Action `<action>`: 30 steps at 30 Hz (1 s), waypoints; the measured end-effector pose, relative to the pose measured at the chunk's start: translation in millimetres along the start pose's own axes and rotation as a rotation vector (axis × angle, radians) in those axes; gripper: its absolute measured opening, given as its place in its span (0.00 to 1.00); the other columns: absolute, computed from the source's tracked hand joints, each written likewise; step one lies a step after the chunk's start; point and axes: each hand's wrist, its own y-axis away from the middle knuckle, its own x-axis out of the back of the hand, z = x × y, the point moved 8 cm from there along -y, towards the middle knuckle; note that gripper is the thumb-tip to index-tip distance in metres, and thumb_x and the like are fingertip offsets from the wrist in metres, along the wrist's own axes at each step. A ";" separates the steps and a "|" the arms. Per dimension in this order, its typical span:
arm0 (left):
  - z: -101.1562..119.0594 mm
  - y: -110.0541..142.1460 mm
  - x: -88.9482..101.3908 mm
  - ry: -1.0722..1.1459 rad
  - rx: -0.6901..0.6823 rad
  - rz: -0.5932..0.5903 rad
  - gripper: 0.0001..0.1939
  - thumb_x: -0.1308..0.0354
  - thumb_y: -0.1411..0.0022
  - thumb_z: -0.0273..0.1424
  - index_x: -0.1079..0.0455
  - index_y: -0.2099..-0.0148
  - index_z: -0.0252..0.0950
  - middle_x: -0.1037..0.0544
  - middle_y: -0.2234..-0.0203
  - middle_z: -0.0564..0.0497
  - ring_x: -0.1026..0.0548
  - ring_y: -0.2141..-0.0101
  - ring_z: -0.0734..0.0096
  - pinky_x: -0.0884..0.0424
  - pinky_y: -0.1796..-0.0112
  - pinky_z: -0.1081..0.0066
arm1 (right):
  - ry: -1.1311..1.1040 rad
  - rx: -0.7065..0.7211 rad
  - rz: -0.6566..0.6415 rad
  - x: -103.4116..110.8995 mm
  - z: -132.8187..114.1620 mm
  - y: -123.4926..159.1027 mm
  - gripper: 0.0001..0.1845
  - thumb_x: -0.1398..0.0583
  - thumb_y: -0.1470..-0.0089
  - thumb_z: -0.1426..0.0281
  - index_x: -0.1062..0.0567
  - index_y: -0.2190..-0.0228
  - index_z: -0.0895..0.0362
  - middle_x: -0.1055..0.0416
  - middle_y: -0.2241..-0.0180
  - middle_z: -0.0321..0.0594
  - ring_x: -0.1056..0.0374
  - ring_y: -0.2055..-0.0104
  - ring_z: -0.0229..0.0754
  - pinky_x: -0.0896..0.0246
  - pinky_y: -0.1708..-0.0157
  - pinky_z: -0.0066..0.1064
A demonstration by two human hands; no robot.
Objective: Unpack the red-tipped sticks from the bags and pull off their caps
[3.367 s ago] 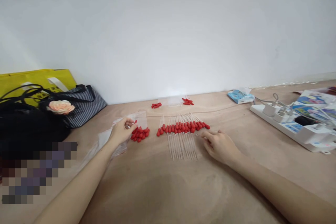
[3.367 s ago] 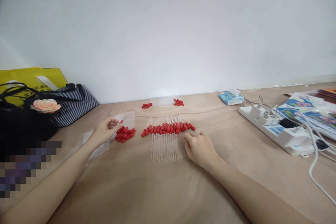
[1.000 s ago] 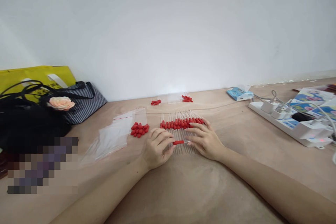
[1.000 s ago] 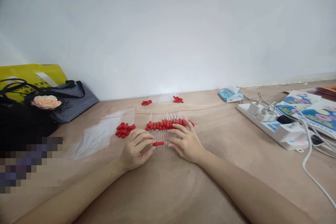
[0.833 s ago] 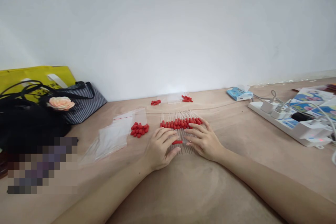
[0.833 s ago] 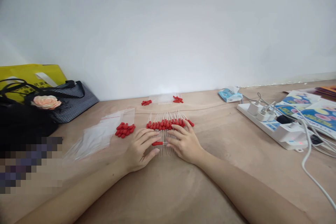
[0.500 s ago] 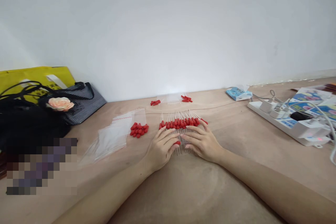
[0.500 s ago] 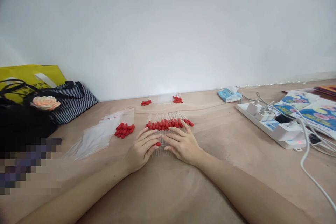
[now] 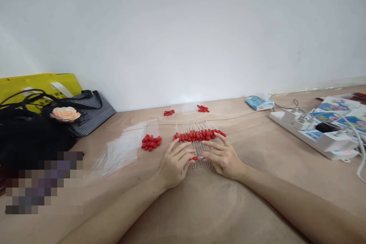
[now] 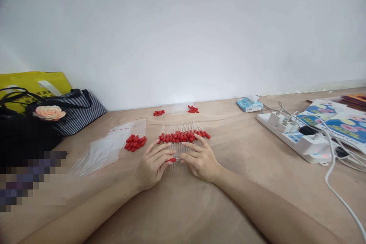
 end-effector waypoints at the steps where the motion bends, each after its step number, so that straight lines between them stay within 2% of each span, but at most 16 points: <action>1: 1.2 -0.2 0.1 -0.005 -0.004 -0.001 0.07 0.52 0.40 0.26 0.32 0.65 0.37 0.23 0.64 0.52 0.30 0.55 0.67 0.49 0.45 0.56 | 0.003 -0.002 0.000 -0.2 -0.8 -0.2 0.12 0.50 0.45 0.75 0.27 0.66 0.54 0.24 0.68 0.35 0.35 0.53 0.39 0.61 0.44 0.46; 7: -2.1 3.3 5.8 -0.026 -0.019 -0.002 0.09 0.53 0.41 0.24 0.33 0.65 0.38 0.23 0.63 0.53 0.30 0.54 0.67 0.49 0.46 0.56 | -0.019 -0.017 -0.002 3.5 2.8 2.5 0.12 0.50 0.45 0.75 0.28 0.67 0.53 0.24 0.71 0.33 0.34 0.54 0.38 0.61 0.44 0.44; 11: -23.1 13.3 17.7 -0.119 0.092 0.049 0.09 0.54 0.40 0.23 0.33 0.65 0.37 0.24 0.62 0.49 0.31 0.56 0.65 0.42 0.51 0.57 | 0.057 -0.160 0.015 13.7 27.7 10.6 0.12 0.50 0.45 0.74 0.27 0.68 0.54 0.25 0.69 0.35 0.34 0.56 0.40 0.59 0.47 0.44; 14: -29.1 17.4 20.5 -0.095 0.131 0.077 0.08 0.53 0.39 0.27 0.32 0.63 0.37 0.26 0.65 0.48 0.29 0.63 0.68 0.33 0.61 0.66 | 0.086 -0.241 -0.024 12.0 38.5 13.9 0.11 0.48 0.44 0.69 0.26 0.64 0.52 0.25 0.71 0.36 0.32 0.65 0.38 0.50 0.57 0.37; 16: -35.6 17.9 22.7 -0.042 0.187 0.120 0.09 0.53 0.39 0.28 0.32 0.60 0.37 0.30 0.68 0.48 0.30 0.68 0.72 0.31 0.67 0.72 | 0.079 -0.275 -0.052 9.6 40.8 14.2 0.12 0.48 0.44 0.67 0.26 0.63 0.52 0.25 0.71 0.37 0.33 0.69 0.37 0.49 0.63 0.33; 19: -60.4 20.8 32.4 -0.054 0.341 0.206 0.12 0.54 0.39 0.27 0.33 0.56 0.36 0.34 0.68 0.48 0.31 0.68 0.72 0.31 0.66 0.71 | 0.060 -0.359 -0.098 10.9 48.6 16.3 0.14 0.49 0.44 0.68 0.27 0.60 0.53 0.25 0.70 0.38 0.33 0.71 0.36 0.50 0.66 0.32; 22: -98.6 29.4 43.9 -0.090 0.542 0.240 0.14 0.55 0.40 0.28 0.32 0.56 0.34 0.35 0.66 0.46 0.30 0.65 0.69 0.30 0.64 0.67 | 0.055 -0.458 -0.199 13.3 62.6 22.1 0.16 0.51 0.44 0.70 0.28 0.58 0.53 0.25 0.71 0.38 0.33 0.72 0.37 0.50 0.66 0.31; 24: -121.4 36.6 47.2 -0.073 0.669 0.215 0.14 0.55 0.42 0.29 0.33 0.56 0.33 0.34 0.67 0.47 0.29 0.68 0.70 0.30 0.66 0.67 | 0.072 -0.504 -0.262 14.6 70.6 25.9 0.16 0.52 0.45 0.70 0.27 0.59 0.52 0.25 0.72 0.37 0.33 0.73 0.38 0.49 0.67 0.31; 26: -133.3 40.7 45.8 -0.059 0.733 0.159 0.14 0.53 0.43 0.30 0.35 0.55 0.33 0.32 0.69 0.49 0.29 0.72 0.71 0.30 0.70 0.68 | 0.098 -0.525 -0.305 14.8 74.3 28.1 0.16 0.51 0.46 0.70 0.27 0.61 0.52 0.25 0.74 0.36 0.33 0.74 0.38 0.50 0.66 0.31; 28: -132.0 39.3 41.1 -0.109 0.699 0.079 0.13 0.50 0.45 0.31 0.36 0.56 0.34 0.29 0.70 0.49 0.29 0.72 0.70 0.32 0.70 0.68 | 0.144 -0.535 -0.320 14.9 74.3 28.6 0.15 0.51 0.47 0.71 0.26 0.62 0.52 0.26 0.76 0.35 0.33 0.75 0.37 0.51 0.66 0.31; 30: -123.2 35.0 34.6 -0.232 0.611 -0.001 0.10 0.49 0.45 0.32 0.34 0.61 0.35 0.27 0.71 0.49 0.29 0.69 0.66 0.35 0.68 0.66 | 0.202 -0.528 -0.318 14.4 71.2 27.9 0.15 0.51 0.48 0.72 0.26 0.63 0.53 0.26 0.77 0.35 0.33 0.76 0.37 0.52 0.66 0.31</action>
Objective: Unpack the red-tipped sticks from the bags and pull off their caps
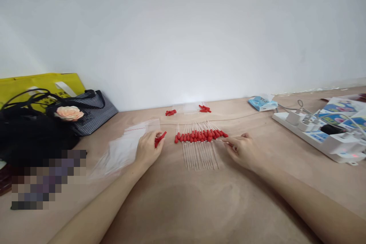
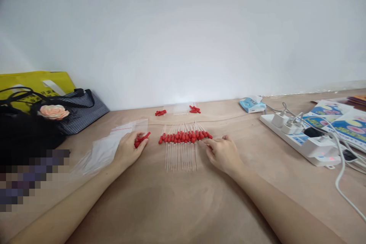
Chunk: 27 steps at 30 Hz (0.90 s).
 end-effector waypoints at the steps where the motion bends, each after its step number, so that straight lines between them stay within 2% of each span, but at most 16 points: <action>1: 5.7 1.3 -2.5 -0.076 -0.048 -0.006 0.08 0.48 0.45 0.32 0.34 0.63 0.35 0.26 0.72 0.49 0.29 0.68 0.64 0.36 0.67 0.65 | 0.028 0.007 0.010 -0.2 -2.5 0.5 0.15 0.51 0.48 0.73 0.26 0.63 0.53 0.26 0.77 0.36 0.33 0.75 0.37 0.52 0.66 0.31; 5: 17.3 4.4 -15.1 -0.246 -0.161 -0.038 0.06 0.48 0.44 0.33 0.32 0.68 0.37 0.24 0.73 0.50 0.30 0.68 0.61 0.41 0.68 0.64 | 0.108 0.068 0.007 -7.1 -13.6 2.4 0.14 0.50 0.49 0.75 0.26 0.66 0.55 0.27 0.74 0.38 0.33 0.72 0.38 0.54 0.67 0.31; 8: 15.4 4.2 -19.4 -0.284 -0.154 -0.044 0.07 0.47 0.45 0.35 0.31 0.69 0.38 0.25 0.72 0.49 0.31 0.67 0.60 0.43 0.67 0.63 | 0.134 0.079 -0.009 -13.9 -19.2 3.3 0.14 0.50 0.49 0.76 0.26 0.69 0.56 0.29 0.76 0.38 0.35 0.71 0.39 0.55 0.69 0.30; 11: 17.7 4.7 -14.6 -0.256 -0.144 0.010 0.09 0.46 0.46 0.38 0.30 0.68 0.38 0.26 0.67 0.47 0.32 0.64 0.60 0.42 0.65 0.62 | 0.135 0.058 -0.031 -17.9 -25.1 4.3 0.13 0.51 0.49 0.75 0.27 0.70 0.57 0.30 0.75 0.39 0.36 0.70 0.39 0.56 0.69 0.30; 13: 24.3 5.5 -13.6 -0.211 -0.170 0.020 0.10 0.46 0.47 0.39 0.30 0.69 0.38 0.27 0.64 0.47 0.33 0.62 0.60 0.43 0.61 0.60 | 0.121 0.038 -0.053 -19.2 -29.3 5.1 0.13 0.51 0.48 0.75 0.27 0.68 0.57 0.31 0.74 0.39 0.37 0.69 0.39 0.56 0.69 0.30; 18: 36.6 2.7 -23.3 -0.166 -0.188 -0.048 0.11 0.45 0.48 0.40 0.31 0.72 0.38 0.30 0.59 0.46 0.35 0.58 0.58 0.47 0.55 0.55 | 0.051 -0.018 -0.124 -21.7 -34.1 6.7 0.15 0.52 0.47 0.73 0.29 0.61 0.57 0.31 0.71 0.41 0.38 0.66 0.41 0.56 0.66 0.31; 23: 36.3 -1.1 -30.7 -0.167 -0.150 -0.067 0.10 0.46 0.47 0.39 0.31 0.73 0.38 0.30 0.59 0.46 0.36 0.55 0.58 0.47 0.55 0.54 | -0.027 -0.068 -0.180 -27.7 -30.6 6.1 0.17 0.54 0.44 0.72 0.30 0.59 0.56 0.30 0.68 0.41 0.37 0.62 0.42 0.54 0.64 0.33; 27: 33.4 -0.7 -31.5 -0.164 -0.112 -0.047 0.09 0.46 0.48 0.36 0.31 0.75 0.38 0.29 0.60 0.46 0.35 0.57 0.59 0.45 0.56 0.55 | -0.076 -0.114 -0.149 -29.0 -23.0 4.2 0.17 0.55 0.44 0.72 0.30 0.59 0.54 0.31 0.61 0.41 0.38 0.58 0.41 0.52 0.63 0.33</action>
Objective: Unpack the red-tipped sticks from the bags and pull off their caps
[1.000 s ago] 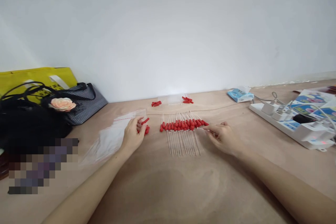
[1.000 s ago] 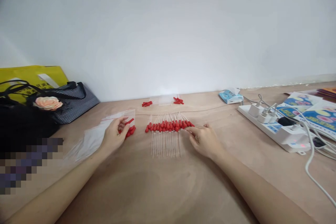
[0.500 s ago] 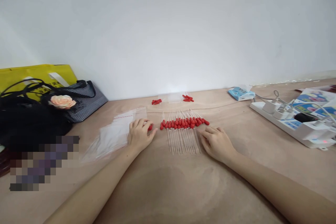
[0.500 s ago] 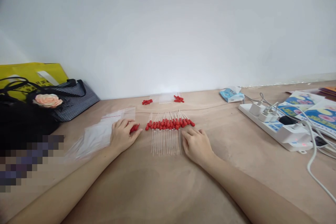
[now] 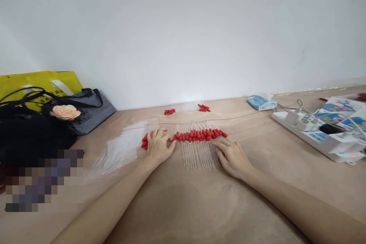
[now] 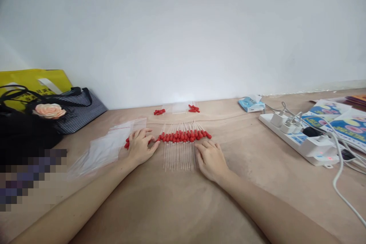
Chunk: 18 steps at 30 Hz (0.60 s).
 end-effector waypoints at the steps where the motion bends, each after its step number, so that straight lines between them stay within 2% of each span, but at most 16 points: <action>1: -0.5 0.3 0.6 -0.002 0.009 0.011 0.08 0.45 0.49 0.35 0.31 0.76 0.37 0.29 0.60 0.46 0.35 0.57 0.59 0.44 0.56 0.55 | -0.010 0.001 0.015 0.5 1.3 -0.7 0.17 0.54 0.44 0.72 0.30 0.59 0.54 0.31 0.59 0.41 0.38 0.57 0.41 0.52 0.63 0.33; 5: -2.6 1.6 9.0 -0.011 0.048 0.102 0.06 0.44 0.52 0.32 0.32 0.78 0.37 0.28 0.61 0.46 0.34 0.59 0.57 0.42 0.58 0.55 | -0.042 0.044 0.086 3.5 3.2 -2.5 0.15 0.53 0.45 0.72 0.29 0.61 0.53 0.30 0.59 0.40 0.37 0.57 0.41 0.50 0.64 0.32; 12: -5.1 5.4 34.8 0.005 0.066 0.282 0.07 0.43 0.52 0.31 0.33 0.79 0.38 0.28 0.62 0.47 0.33 0.58 0.56 0.41 0.57 0.55 | -0.076 0.070 0.177 5.6 10.7 -5.9 0.14 0.52 0.45 0.70 0.29 0.63 0.54 0.29 0.64 0.40 0.36 0.60 0.42 0.48 0.63 0.35; 15: 2.8 9.0 44.5 0.031 0.019 0.307 0.05 0.43 0.51 0.32 0.31 0.77 0.38 0.27 0.62 0.47 0.33 0.58 0.56 0.41 0.57 0.56 | -0.109 0.079 0.244 9.9 16.6 -7.8 0.13 0.51 0.45 0.69 0.30 0.61 0.55 0.30 0.65 0.42 0.36 0.60 0.43 0.45 0.61 0.37; 18: 21.9 15.1 52.7 0.090 -0.095 0.325 0.05 0.44 0.50 0.31 0.30 0.75 0.38 0.26 0.63 0.48 0.32 0.58 0.58 0.40 0.57 0.57 | -0.163 0.145 0.349 20.5 16.9 -7.1 0.16 0.49 0.46 0.66 0.33 0.56 0.57 0.33 0.61 0.46 0.37 0.58 0.45 0.42 0.59 0.37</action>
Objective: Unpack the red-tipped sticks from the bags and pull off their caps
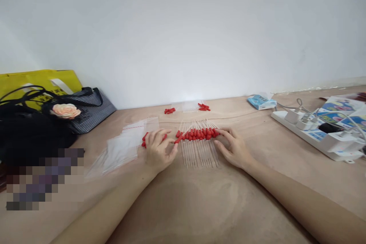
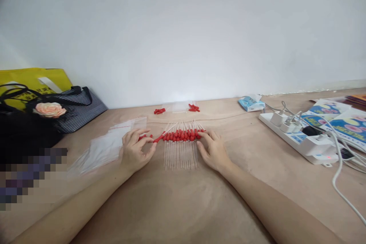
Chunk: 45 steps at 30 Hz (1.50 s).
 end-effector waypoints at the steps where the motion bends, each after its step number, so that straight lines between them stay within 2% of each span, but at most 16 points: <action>1: 8.5 1.0 2.2 0.029 -0.044 0.004 0.04 0.44 0.50 0.31 0.30 0.75 0.38 0.26 0.63 0.48 0.32 0.59 0.59 0.40 0.57 0.57 | -0.009 0.037 0.025 3.6 -3.0 -0.7 0.18 0.48 0.47 0.65 0.34 0.54 0.58 0.35 0.59 0.47 0.37 0.56 0.45 0.41 0.59 0.37; 4: 32.7 4.4 7.9 0.108 -0.173 0.019 0.03 0.44 0.49 0.30 0.30 0.73 0.39 0.25 0.64 0.50 0.31 0.59 0.61 0.39 0.56 0.58 | 0.036 0.185 0.023 9.0 -19.5 -1.6 0.24 0.46 0.48 0.62 0.38 0.50 0.57 0.39 0.52 0.49 0.42 0.51 0.47 0.44 0.54 0.40; 8: 52.2 8.0 11.5 0.175 -0.295 0.035 0.02 0.43 0.49 0.30 0.30 0.71 0.40 0.24 0.65 0.52 0.31 0.59 0.64 0.38 0.55 0.60 | 0.142 0.371 -0.071 3.7 -43.4 1.4 0.21 0.46 0.47 0.61 0.35 0.51 0.52 0.39 0.50 0.45 0.46 0.46 0.47 0.54 0.47 0.47; 16: 61.6 13.9 12.9 0.204 -0.446 0.048 0.04 0.43 0.48 0.28 0.30 0.67 0.41 0.24 0.66 0.53 0.30 0.61 0.67 0.36 0.55 0.62 | 0.122 0.423 -0.093 -6.3 -53.3 3.8 0.13 0.47 0.45 0.65 0.29 0.58 0.50 0.29 0.58 0.37 0.41 0.49 0.43 0.58 0.45 0.46; 19: 61.8 13.5 13.2 0.218 -0.439 0.039 0.03 0.43 0.48 0.29 0.30 0.68 0.41 0.24 0.66 0.52 0.30 0.61 0.67 0.36 0.55 0.62 | 0.078 0.439 -0.075 -5.4 -55.6 5.4 0.11 0.47 0.45 0.66 0.28 0.60 0.49 0.26 0.63 0.35 0.39 0.51 0.42 0.60 0.45 0.47; 22: 60.7 10.6 9.2 0.269 -0.376 -0.023 0.05 0.44 0.48 0.31 0.30 0.67 0.39 0.25 0.62 0.48 0.31 0.58 0.63 0.36 0.54 0.59 | 0.058 0.448 -0.033 -3.0 -59.1 7.2 0.11 0.47 0.44 0.68 0.28 0.60 0.51 0.25 0.66 0.35 0.37 0.52 0.41 0.60 0.45 0.48; 26: 66.0 11.2 -5.9 0.310 -0.360 -0.169 0.14 0.47 0.45 0.36 0.31 0.57 0.36 0.26 0.57 0.45 0.32 0.54 0.60 0.39 0.52 0.57 | 0.067 0.467 0.006 -2.6 -65.9 10.1 0.11 0.47 0.44 0.70 0.28 0.61 0.52 0.25 0.65 0.35 0.38 0.50 0.41 0.60 0.44 0.47; 28: 68.8 13.1 -12.2 0.306 -0.378 -0.199 0.14 0.49 0.42 0.35 0.32 0.55 0.37 0.26 0.57 0.46 0.32 0.53 0.62 0.41 0.50 0.57 | 0.080 0.482 0.010 -3.8 -69.1 11.4 0.11 0.47 0.45 0.70 0.27 0.61 0.51 0.25 0.64 0.35 0.39 0.49 0.40 0.59 0.44 0.47; 35: 70.4 15.9 -16.2 0.311 -0.417 -0.179 0.09 0.51 0.40 0.29 0.30 0.60 0.36 0.24 0.59 0.47 0.30 0.54 0.66 0.41 0.49 0.57 | 0.083 0.513 0.008 -5.4 -72.2 13.1 0.11 0.47 0.45 0.71 0.27 0.62 0.52 0.25 0.64 0.38 0.38 0.49 0.40 0.57 0.44 0.46; 45: 73.2 15.4 -8.7 0.317 -0.440 -0.188 0.07 0.50 0.40 0.27 0.31 0.67 0.38 0.23 0.60 0.55 0.29 0.57 0.68 0.50 0.46 0.56 | 0.019 0.558 0.035 2.5 -78.3 14.6 0.10 0.49 0.45 0.73 0.28 0.68 0.55 0.24 0.69 0.35 0.38 0.50 0.40 0.59 0.43 0.45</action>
